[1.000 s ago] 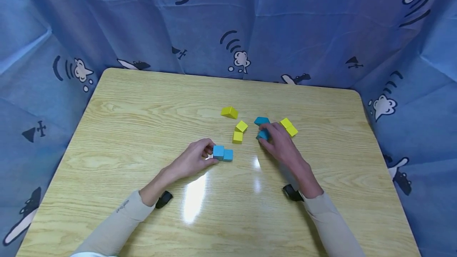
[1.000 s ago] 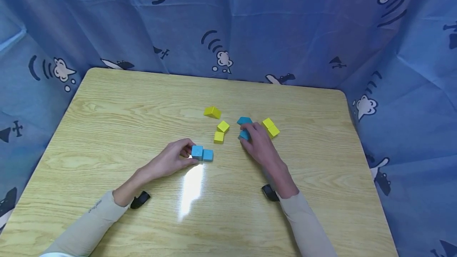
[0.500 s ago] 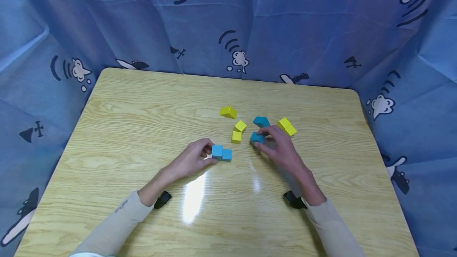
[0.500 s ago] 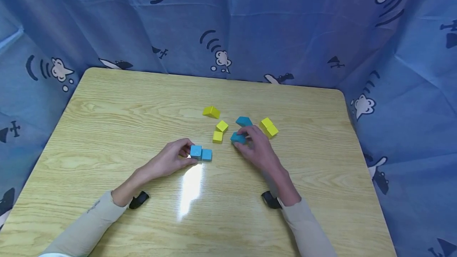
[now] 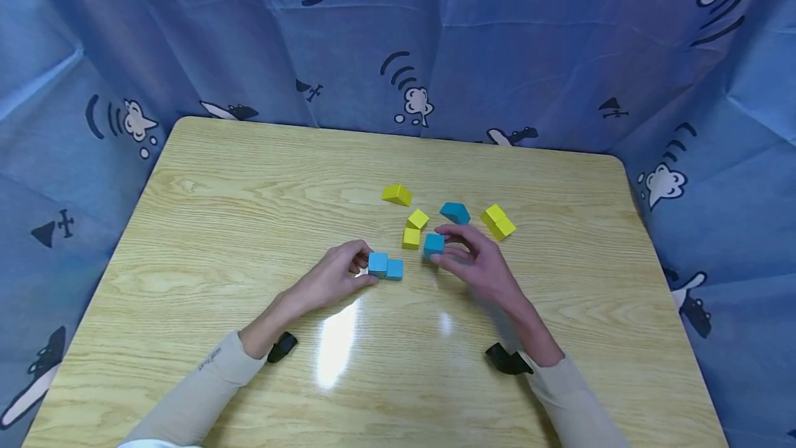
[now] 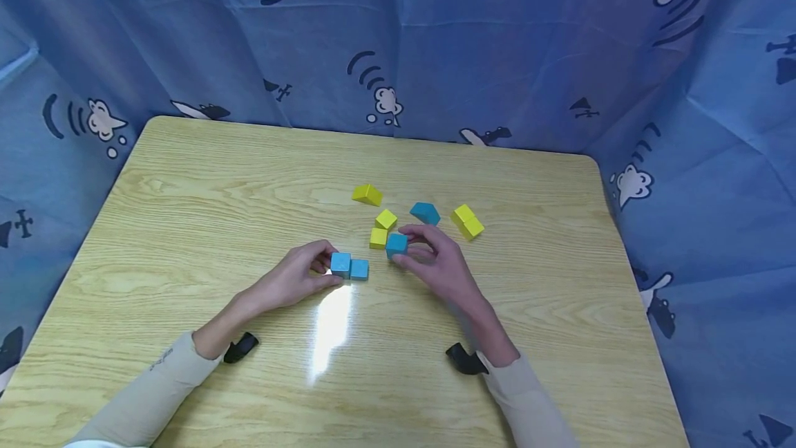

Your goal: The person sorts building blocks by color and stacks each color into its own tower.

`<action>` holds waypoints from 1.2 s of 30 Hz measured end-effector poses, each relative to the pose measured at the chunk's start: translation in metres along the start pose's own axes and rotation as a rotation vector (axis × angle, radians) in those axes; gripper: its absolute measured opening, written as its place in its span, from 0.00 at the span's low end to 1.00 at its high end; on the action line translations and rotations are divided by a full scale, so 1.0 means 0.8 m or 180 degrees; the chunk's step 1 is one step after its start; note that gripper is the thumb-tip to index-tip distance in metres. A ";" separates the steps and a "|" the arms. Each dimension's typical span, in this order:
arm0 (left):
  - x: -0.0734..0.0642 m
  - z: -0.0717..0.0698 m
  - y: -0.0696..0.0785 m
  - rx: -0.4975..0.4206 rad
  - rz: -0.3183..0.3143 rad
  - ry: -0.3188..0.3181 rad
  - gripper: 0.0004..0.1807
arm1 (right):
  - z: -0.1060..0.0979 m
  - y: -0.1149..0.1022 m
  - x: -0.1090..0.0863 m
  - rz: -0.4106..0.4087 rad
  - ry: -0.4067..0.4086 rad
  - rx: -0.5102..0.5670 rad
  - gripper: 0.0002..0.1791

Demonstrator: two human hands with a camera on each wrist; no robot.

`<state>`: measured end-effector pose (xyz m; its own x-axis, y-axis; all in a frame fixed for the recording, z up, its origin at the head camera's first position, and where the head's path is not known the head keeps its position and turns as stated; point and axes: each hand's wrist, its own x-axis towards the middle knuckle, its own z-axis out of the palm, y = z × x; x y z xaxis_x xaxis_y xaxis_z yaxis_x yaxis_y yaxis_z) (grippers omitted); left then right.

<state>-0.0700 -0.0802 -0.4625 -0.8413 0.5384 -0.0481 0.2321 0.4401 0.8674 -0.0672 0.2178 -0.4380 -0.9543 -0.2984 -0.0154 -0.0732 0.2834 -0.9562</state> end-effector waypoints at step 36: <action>0.000 -0.001 -0.002 -0.0044 0.0072 -0.0025 0.15 | 0.066 0.011 0.013 -0.0221 -0.0394 0.0118 0.22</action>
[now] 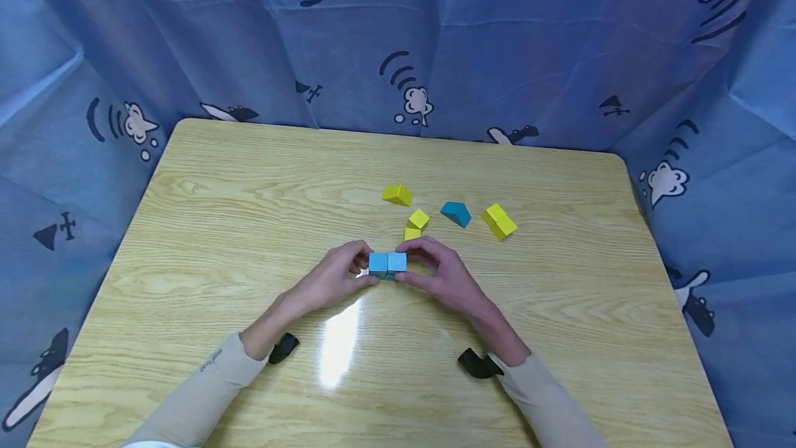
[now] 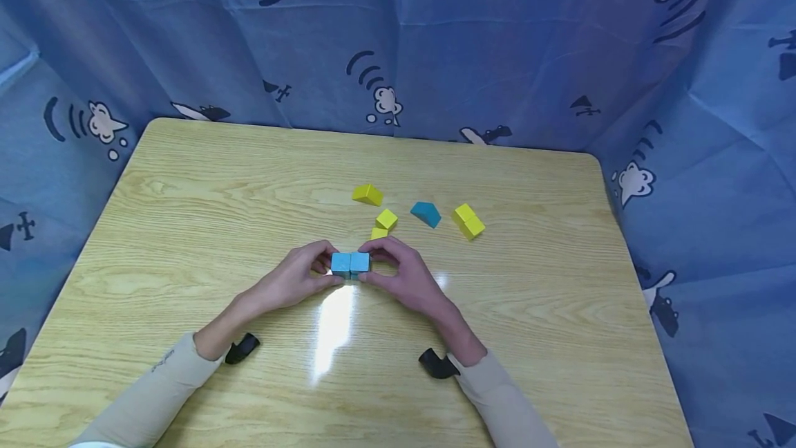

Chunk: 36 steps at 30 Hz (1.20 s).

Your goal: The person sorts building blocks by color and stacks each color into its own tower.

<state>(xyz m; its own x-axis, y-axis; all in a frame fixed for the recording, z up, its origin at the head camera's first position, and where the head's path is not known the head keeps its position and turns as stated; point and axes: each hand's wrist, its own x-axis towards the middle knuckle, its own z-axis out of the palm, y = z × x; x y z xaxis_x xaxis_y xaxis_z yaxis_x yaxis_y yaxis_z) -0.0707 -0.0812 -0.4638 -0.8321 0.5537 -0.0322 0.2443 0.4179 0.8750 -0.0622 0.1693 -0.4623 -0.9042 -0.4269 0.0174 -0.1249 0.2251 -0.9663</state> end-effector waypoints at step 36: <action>0.003 -0.001 -0.001 0.0043 -0.0030 -0.0036 0.16 | -0.034 -0.007 -0.002 -0.0258 -0.0024 -0.0609 0.25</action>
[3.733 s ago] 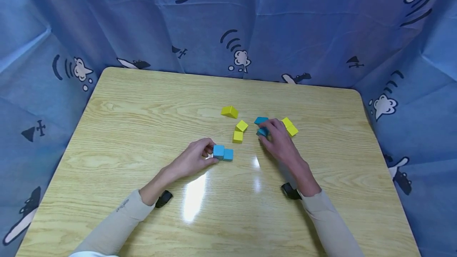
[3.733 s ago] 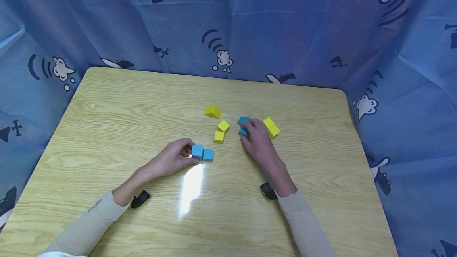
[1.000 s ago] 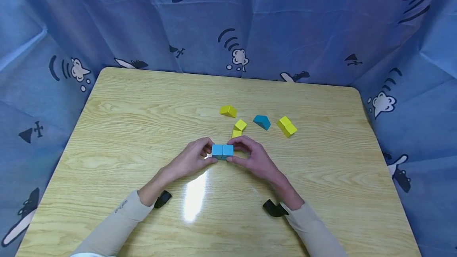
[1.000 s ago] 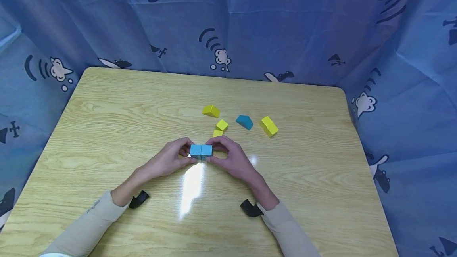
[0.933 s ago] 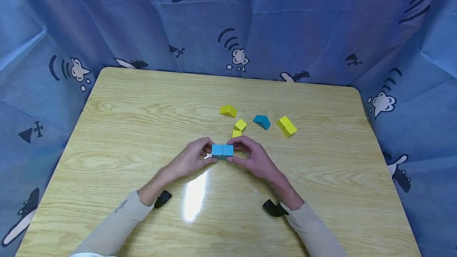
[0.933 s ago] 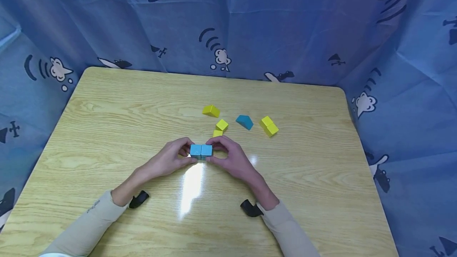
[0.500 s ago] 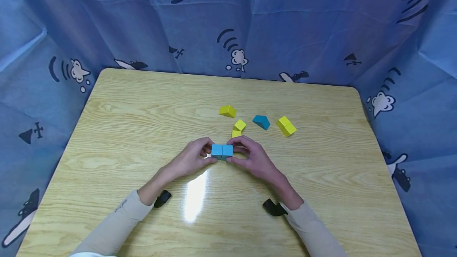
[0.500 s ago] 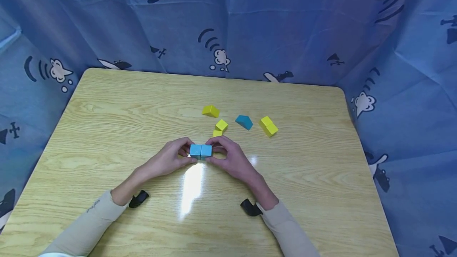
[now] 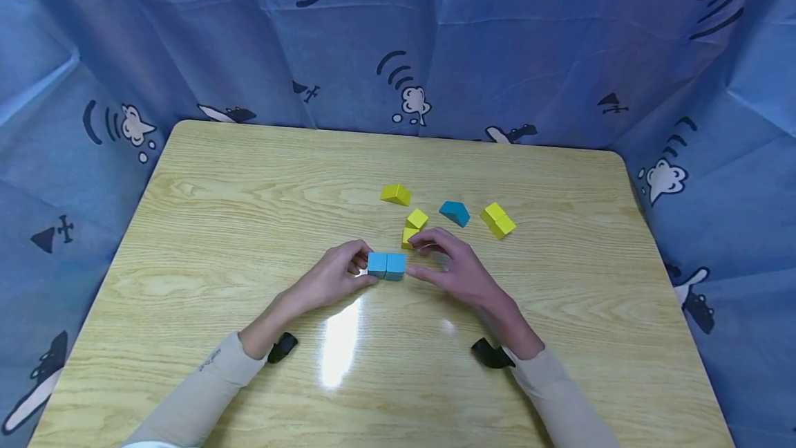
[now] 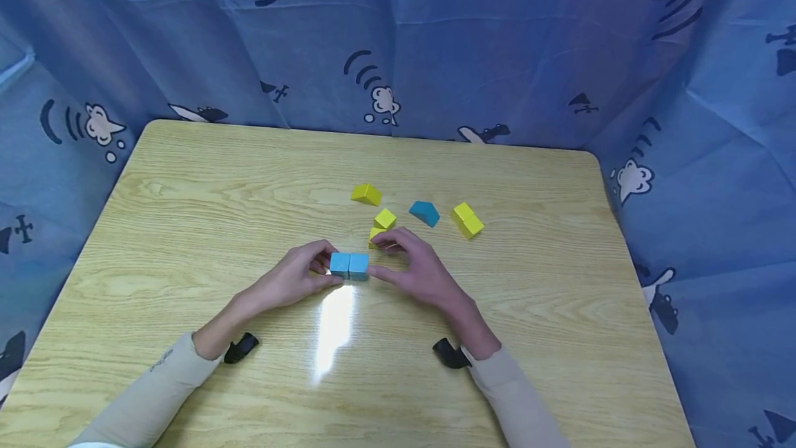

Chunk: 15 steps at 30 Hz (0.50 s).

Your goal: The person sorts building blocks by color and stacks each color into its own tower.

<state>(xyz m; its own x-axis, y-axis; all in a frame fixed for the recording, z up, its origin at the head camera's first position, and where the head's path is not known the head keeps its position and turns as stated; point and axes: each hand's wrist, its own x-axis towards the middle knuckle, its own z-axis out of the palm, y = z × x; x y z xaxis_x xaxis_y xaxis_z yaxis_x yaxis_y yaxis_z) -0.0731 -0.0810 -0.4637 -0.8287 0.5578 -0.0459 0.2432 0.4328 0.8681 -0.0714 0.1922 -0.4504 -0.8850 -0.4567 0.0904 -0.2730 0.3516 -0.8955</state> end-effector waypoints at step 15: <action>0.000 0.001 0.003 -0.0041 -0.0058 0.0001 0.16 | -0.049 0.021 0.012 -0.0196 0.0817 -0.0624 0.20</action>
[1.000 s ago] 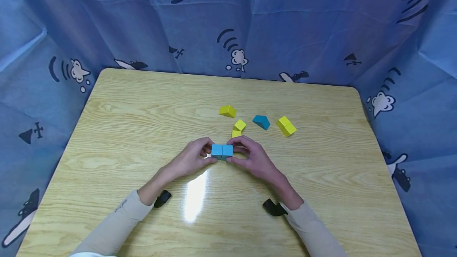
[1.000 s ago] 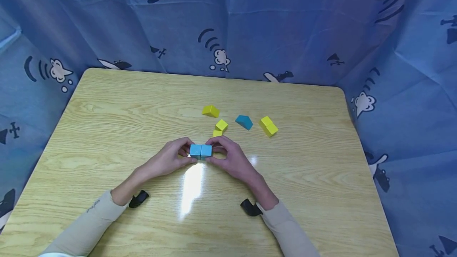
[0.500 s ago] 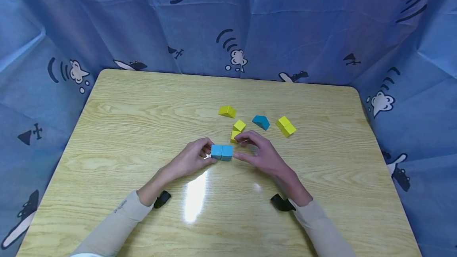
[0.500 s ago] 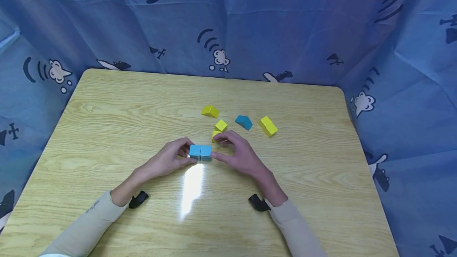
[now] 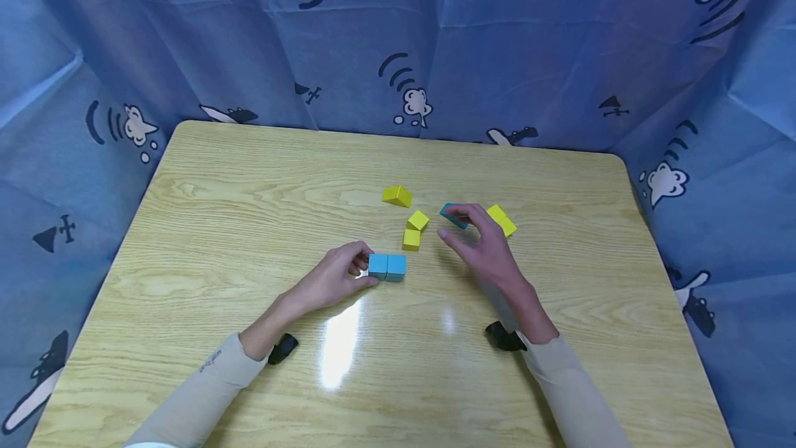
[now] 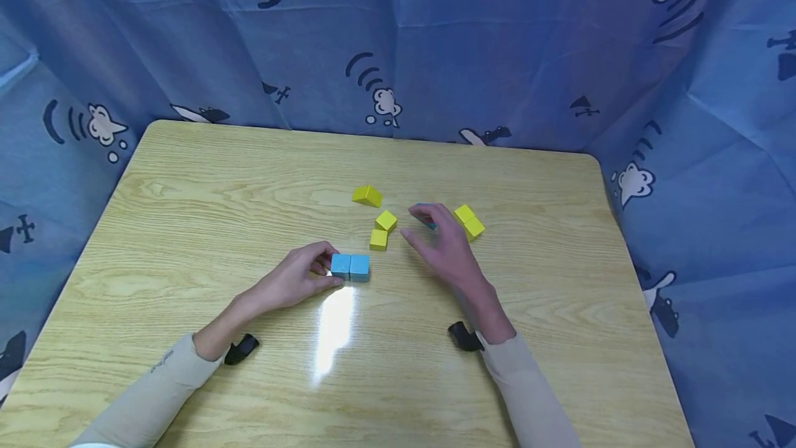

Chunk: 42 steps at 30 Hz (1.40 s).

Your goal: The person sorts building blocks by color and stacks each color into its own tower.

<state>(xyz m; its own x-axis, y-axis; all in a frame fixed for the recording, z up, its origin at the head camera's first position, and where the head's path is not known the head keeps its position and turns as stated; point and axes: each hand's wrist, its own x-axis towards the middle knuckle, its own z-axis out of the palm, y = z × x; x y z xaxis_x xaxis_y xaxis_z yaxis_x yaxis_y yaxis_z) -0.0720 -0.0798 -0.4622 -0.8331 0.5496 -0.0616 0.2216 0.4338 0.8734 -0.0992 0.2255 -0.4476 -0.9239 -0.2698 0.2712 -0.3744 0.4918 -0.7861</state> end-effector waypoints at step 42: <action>-0.001 0.000 -0.001 0.0002 0.0024 -0.0008 0.16 | -0.003 0.018 0.019 0.0653 -0.0191 -0.0780 0.23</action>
<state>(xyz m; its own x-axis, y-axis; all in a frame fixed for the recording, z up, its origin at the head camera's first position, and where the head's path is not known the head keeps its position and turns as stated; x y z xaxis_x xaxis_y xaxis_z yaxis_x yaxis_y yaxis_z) -0.0718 -0.0806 -0.4631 -0.8302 0.5547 -0.0564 0.2281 0.4301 0.8735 -0.1190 0.2305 -0.4538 -0.9785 -0.1891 0.0820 -0.1953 0.7236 -0.6620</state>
